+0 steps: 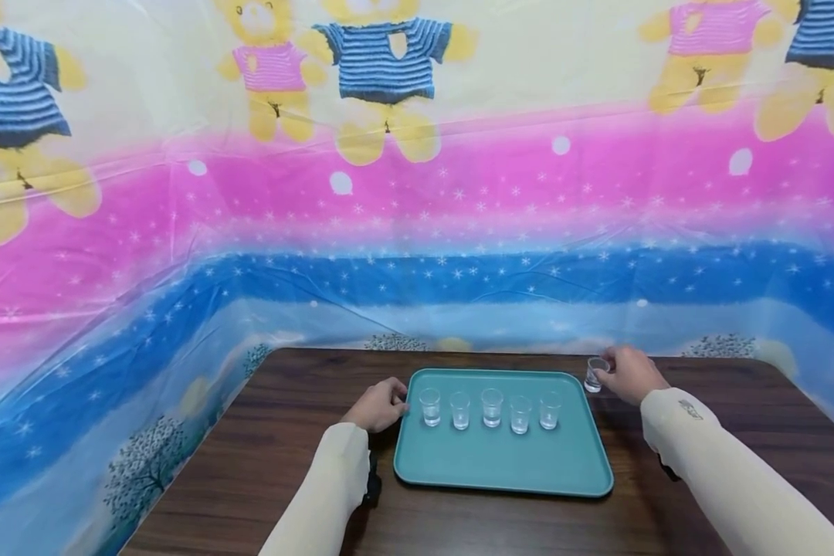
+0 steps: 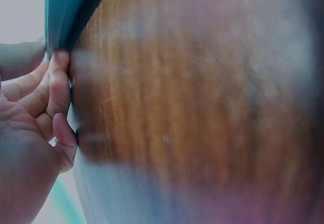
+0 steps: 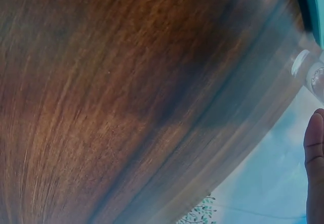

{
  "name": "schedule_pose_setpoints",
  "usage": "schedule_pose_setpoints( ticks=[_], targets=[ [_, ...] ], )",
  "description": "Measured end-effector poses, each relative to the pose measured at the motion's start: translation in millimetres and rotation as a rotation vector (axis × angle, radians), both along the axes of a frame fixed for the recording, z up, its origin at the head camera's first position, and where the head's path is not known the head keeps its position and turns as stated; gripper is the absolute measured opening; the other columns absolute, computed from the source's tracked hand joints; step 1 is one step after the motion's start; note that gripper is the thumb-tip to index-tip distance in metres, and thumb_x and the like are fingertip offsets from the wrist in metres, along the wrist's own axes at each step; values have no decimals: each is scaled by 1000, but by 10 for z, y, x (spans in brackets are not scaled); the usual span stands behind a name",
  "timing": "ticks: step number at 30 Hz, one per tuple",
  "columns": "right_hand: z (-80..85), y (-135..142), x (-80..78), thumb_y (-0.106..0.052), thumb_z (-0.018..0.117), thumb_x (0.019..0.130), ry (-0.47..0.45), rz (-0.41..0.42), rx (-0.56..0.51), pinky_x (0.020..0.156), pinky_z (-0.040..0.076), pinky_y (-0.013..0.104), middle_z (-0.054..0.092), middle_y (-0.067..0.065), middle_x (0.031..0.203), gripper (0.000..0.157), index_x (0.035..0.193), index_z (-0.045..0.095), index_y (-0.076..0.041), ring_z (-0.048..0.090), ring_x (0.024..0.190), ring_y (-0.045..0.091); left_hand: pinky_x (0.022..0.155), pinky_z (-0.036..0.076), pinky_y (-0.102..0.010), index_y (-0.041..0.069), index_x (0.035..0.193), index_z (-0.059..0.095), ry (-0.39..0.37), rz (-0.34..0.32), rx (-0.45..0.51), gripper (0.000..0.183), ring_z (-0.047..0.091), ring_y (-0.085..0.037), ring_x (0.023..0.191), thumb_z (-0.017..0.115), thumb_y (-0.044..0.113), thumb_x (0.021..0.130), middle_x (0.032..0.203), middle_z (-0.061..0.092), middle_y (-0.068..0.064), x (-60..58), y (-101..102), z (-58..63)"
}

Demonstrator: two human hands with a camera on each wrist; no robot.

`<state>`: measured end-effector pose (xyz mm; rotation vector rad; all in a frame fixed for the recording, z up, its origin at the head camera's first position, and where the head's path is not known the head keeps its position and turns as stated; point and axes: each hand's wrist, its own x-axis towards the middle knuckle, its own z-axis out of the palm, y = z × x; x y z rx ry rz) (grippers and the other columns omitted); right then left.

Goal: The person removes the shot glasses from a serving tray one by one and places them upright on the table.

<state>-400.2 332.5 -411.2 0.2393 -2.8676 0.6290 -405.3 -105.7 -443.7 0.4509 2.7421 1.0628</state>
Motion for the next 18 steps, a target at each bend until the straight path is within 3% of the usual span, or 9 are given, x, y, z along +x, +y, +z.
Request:
schedule_pose_setpoints(
  ticks=[9,18],
  targets=[
    [-49,22,-17,-13,64,89,-1,-13,-13,71,49,48,61,24,100,41,119,55,14,60,88,36,61,43,-33,0,120,52,2,-4,-4,28,53,-18,68,58,10,95,81,56,-5,-5,8,-10],
    [0,167,64,-19,71,83,16,29,-48,76,46,53,56,27,111,54,124,53,10,56,97,41,61,43,-34,0,120,52,-10,8,-6,28,52,-19,70,58,10,94,82,55,-6,-16,20,-26]
  ],
)
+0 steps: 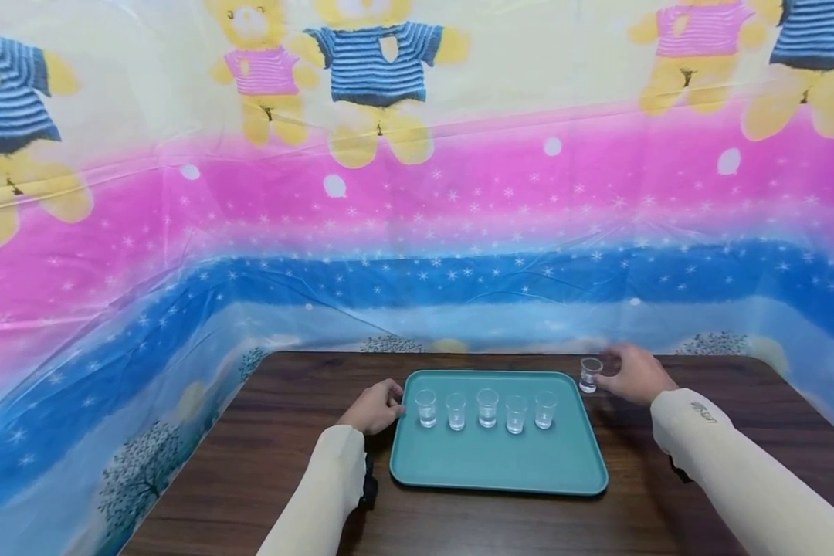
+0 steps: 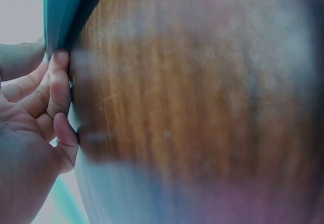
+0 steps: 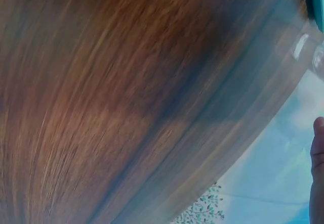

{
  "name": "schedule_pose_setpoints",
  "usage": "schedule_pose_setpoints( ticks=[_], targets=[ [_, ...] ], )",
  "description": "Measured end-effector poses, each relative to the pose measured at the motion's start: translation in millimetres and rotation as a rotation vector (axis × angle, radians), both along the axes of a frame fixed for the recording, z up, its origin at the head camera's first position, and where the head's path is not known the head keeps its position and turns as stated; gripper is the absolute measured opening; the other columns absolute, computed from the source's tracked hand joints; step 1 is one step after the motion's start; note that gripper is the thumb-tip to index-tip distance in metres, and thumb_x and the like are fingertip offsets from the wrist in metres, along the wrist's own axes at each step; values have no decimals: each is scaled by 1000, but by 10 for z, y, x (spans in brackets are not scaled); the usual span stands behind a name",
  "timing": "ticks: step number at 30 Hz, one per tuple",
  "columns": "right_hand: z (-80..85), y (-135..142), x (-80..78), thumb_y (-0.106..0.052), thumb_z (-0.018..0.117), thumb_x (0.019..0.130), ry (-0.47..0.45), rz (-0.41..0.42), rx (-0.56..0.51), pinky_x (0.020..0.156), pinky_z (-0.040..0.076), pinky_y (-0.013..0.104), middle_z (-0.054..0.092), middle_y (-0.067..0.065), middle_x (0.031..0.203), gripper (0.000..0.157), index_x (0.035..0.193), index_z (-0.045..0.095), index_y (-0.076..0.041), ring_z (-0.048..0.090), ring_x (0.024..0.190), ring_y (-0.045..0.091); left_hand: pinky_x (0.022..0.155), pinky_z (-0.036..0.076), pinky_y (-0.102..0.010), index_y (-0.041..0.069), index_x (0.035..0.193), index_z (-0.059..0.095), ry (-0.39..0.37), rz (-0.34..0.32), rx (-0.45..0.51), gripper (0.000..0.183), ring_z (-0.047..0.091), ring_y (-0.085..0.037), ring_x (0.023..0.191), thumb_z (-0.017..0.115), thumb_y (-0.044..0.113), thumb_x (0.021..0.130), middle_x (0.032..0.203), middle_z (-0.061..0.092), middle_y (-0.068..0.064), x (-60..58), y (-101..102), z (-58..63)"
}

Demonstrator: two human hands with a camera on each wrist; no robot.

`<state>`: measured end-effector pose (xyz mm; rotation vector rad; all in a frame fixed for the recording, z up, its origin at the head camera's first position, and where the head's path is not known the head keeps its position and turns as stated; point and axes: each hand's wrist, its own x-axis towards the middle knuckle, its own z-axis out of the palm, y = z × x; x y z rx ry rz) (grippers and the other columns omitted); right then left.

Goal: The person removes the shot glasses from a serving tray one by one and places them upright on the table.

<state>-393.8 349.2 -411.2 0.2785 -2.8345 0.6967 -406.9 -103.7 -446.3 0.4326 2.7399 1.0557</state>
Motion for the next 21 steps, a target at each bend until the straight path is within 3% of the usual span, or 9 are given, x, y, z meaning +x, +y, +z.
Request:
schedule_pose_setpoints(
  ticks=[7,21],
  targets=[
    [81,-5,104,-21,70,84,-12,46,-60,76,48,48,59,21,109,53,126,54,7,58,95,34,62,43,-33,-1,120,52,15,-14,-11,29,53,-18,70,59,9,94,83,56,-5,-3,0,20],
    [60,-604,348,-14,74,80,-27,244,8,74,47,41,60,8,106,39,116,62,-2,54,89,23,63,44,-34,0,119,52,22,-3,-18,27,53,-18,71,58,8,94,82,55,-5,25,30,32]
  ],
)
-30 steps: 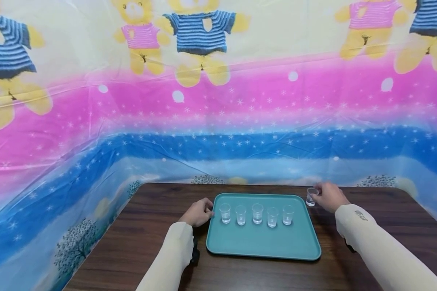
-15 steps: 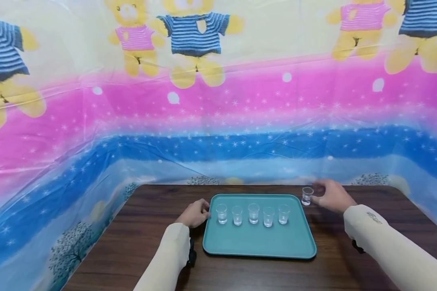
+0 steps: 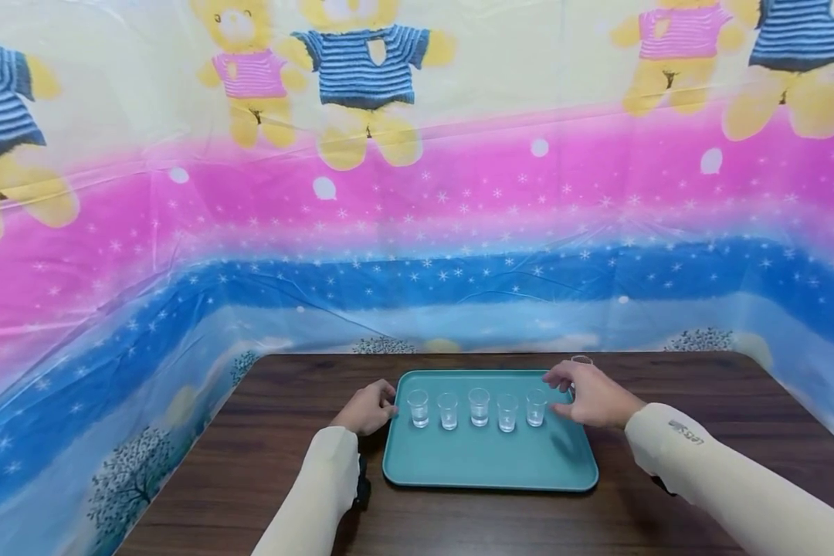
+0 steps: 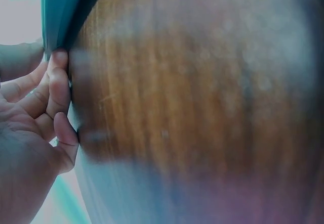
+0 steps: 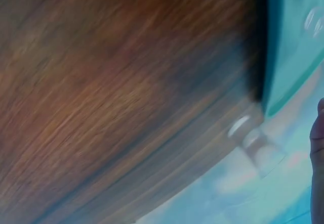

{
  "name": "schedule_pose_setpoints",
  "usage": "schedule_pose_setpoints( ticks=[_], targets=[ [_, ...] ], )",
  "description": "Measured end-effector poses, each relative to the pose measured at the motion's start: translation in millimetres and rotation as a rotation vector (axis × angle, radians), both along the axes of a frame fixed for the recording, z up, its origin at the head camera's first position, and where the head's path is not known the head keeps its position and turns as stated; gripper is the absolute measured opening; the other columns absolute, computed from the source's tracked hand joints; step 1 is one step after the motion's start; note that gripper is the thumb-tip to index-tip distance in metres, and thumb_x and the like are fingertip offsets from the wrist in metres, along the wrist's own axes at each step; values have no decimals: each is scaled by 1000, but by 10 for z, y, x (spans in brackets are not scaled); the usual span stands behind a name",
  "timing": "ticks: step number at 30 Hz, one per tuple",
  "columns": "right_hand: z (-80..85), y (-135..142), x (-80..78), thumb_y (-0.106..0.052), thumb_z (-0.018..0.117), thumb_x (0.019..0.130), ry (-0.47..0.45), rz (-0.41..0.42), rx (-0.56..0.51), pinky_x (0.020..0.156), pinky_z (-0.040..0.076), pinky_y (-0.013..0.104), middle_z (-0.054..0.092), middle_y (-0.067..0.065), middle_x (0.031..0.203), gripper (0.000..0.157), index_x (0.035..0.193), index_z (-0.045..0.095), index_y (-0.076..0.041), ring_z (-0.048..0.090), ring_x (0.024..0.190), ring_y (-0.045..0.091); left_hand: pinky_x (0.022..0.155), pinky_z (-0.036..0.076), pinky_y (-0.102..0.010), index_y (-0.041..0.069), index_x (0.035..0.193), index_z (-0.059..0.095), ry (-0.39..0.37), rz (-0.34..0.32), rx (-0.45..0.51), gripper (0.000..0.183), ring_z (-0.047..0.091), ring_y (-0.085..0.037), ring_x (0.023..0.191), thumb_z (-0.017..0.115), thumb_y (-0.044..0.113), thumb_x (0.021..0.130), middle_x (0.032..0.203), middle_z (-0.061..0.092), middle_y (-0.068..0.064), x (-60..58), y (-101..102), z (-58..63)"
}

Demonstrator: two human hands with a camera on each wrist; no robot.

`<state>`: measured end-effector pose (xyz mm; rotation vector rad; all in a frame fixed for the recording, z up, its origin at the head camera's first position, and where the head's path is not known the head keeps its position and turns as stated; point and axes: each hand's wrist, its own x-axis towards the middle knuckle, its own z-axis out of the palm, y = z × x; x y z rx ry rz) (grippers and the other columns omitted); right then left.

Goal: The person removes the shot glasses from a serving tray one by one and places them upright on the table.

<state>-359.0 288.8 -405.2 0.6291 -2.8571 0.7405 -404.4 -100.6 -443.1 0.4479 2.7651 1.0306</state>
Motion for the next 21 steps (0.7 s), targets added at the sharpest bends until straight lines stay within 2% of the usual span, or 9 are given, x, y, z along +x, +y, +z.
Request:
schedule_pose_setpoints(
  ticks=[5,12,17,21],
  targets=[
    [-7,-105,9,-15,75,80,10,7,21,75,48,39,60,3,102,35,112,64,-3,54,87,19,63,43,-34,1,119,53,-6,5,1,27,53,-18,70,58,9,94,82,55,-5,-5,-7,-6],
    [-14,-175,4,-14,74,81,9,32,16,75,47,39,61,8,102,32,110,65,-2,55,87,20,63,44,-34,1,118,53,-1,2,-3,26,53,-18,70,58,9,94,82,55,-5,-19,-15,-16],
    [-17,-193,-52,-14,73,82,-15,16,25,73,48,38,60,7,100,30,108,65,-3,56,85,19,63,44,-34,1,118,53,4,0,-2,25,53,-18,70,58,9,94,82,55,-5,-17,-16,-17],
    [44,-129,-94,-16,73,83,-5,-15,32,71,48,37,60,6,99,30,109,64,-3,55,85,18,63,44,-34,1,118,53,3,-2,0,26,53,-18,70,58,9,94,82,55,-5,-10,-16,-16]
  ],
)
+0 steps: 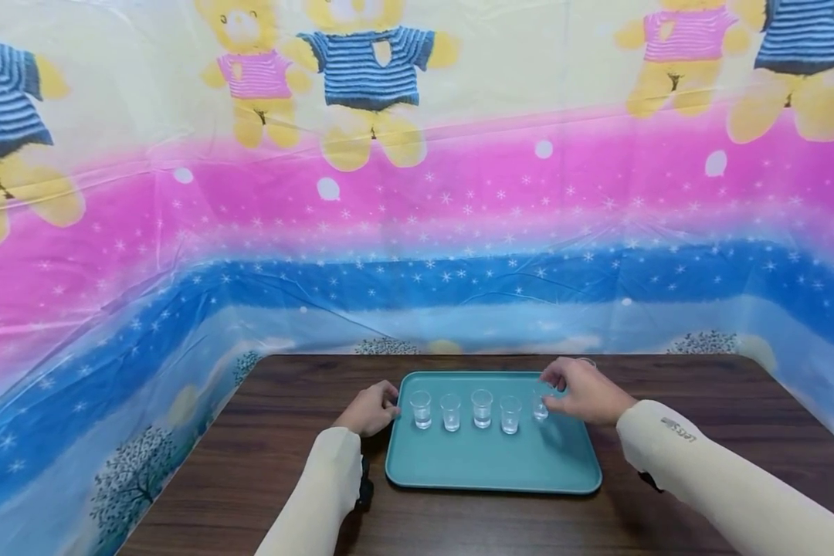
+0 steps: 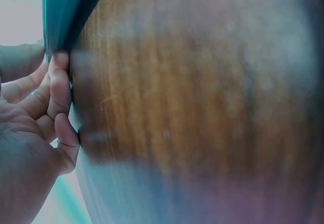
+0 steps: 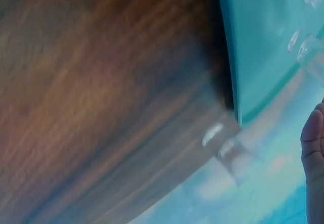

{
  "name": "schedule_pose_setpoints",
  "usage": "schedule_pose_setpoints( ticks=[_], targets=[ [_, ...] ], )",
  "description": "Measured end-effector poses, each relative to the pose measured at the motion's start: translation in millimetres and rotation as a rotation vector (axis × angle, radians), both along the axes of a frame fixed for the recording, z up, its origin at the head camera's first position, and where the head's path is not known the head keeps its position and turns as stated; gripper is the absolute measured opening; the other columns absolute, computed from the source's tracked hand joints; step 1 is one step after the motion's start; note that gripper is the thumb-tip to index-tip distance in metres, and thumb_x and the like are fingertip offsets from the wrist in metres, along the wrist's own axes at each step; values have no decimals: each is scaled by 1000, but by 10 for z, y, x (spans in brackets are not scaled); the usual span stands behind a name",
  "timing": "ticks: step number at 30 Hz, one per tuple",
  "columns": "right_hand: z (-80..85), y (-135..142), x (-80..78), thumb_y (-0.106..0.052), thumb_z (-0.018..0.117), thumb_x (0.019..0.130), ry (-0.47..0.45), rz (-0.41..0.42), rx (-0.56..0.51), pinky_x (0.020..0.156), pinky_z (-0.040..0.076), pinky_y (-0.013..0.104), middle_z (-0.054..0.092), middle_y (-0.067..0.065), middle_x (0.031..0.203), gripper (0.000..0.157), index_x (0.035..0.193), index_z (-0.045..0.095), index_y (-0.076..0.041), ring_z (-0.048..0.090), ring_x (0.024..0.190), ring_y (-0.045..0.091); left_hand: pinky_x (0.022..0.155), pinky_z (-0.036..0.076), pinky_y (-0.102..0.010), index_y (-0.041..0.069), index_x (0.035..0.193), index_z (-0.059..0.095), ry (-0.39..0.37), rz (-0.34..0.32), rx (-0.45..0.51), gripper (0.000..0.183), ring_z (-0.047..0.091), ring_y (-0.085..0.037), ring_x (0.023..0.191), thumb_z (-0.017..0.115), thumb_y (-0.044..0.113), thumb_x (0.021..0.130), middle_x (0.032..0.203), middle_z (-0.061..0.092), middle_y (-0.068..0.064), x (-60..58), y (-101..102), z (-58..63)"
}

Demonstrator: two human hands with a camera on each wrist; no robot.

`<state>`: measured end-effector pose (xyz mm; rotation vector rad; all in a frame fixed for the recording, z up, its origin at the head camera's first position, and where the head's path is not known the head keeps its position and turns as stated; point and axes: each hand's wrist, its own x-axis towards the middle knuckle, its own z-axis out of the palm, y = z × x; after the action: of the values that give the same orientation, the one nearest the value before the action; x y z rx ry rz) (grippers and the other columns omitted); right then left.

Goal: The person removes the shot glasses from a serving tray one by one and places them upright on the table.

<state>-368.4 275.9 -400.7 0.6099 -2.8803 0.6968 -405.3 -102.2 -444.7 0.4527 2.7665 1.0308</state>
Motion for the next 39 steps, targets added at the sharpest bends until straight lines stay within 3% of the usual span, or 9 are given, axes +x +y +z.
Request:
schedule_pose_setpoints(
  ticks=[9,17,27,39],
  targets=[
    [121,384,-5,-13,70,85,44,-20,-52,63,49,32,61,4,88,26,105,63,2,57,75,14,61,43,-33,1,118,53,-5,7,2,26,52,-18,69,59,9,94,81,55,-5,-16,8,-14],
    [10,646,6,-13,69,85,57,-112,-40,66,49,37,59,4,87,26,104,63,3,57,78,17,61,43,-33,1,118,52,-13,10,0,26,53,-18,69,58,9,94,81,55,-6,-15,0,-3],
    [-145,704,-50,-12,70,84,40,-186,-36,67,50,40,61,9,89,32,108,62,7,59,81,22,63,44,-34,0,118,52,-11,1,-5,26,53,-18,71,58,8,94,83,55,-6,-10,10,-5],
    [-143,683,-58,-12,72,83,81,-191,-12,65,49,42,59,11,89,33,107,62,8,58,80,24,62,44,-34,0,118,52,-18,5,-2,26,53,-18,71,58,9,94,82,55,-6,-20,5,3]
  ],
)
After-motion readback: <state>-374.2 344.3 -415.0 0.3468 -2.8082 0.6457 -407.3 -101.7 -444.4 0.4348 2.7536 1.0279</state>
